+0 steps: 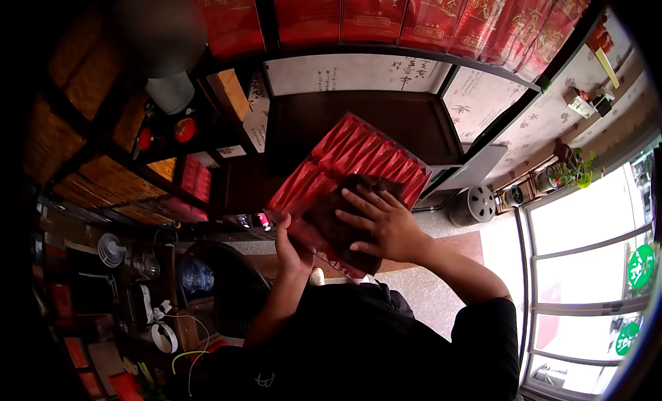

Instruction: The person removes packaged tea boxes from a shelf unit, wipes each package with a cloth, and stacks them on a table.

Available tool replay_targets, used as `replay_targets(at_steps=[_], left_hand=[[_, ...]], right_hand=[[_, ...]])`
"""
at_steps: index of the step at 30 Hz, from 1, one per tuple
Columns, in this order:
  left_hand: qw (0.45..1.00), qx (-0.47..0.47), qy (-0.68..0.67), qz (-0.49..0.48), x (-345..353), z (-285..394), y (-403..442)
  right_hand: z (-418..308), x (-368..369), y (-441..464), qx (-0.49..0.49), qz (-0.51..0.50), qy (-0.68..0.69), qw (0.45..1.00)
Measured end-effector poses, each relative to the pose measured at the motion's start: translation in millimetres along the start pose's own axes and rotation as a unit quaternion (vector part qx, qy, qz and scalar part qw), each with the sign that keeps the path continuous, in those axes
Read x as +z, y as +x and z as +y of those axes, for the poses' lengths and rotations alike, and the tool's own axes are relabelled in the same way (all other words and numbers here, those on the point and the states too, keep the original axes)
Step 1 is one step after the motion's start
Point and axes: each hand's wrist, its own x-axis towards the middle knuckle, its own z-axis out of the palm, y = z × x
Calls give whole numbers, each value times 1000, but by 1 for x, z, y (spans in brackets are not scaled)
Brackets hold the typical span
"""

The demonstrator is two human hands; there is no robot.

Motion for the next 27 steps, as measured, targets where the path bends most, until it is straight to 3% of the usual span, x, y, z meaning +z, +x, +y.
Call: replay_targets(at_steps=[5, 8, 11, 15, 19, 21, 25, 27], left_hand=[[1000, 23, 3, 18, 16, 3, -5], [999, 25, 17, 42, 9, -4, -2], [997, 1, -16, 75, 17, -1, -7], [997, 41, -11, 60, -1, -10, 0], [995, 62, 79, 23, 0, -5, -2], [984, 125, 125, -23, -9, -8, -2], [973, 140, 174, -52, -13, -4, -11], [975, 125, 169, -75, -20, -3, -14]], right_hand=[[58, 0, -6, 176, 122, -67, 974], [54, 18, -8, 241, 191, -85, 948], [14, 32, -7, 217, 186, -73, 956], [-48, 42, -11, 99, 96, 22, 990], [-36, 41, -10, 106, 105, 24, 989], [-16, 35, -6, 172, 132, -41, 975], [25, 38, 2, 311, 265, -21, 912], [32, 17, 5, 286, 354, 26, 890]])
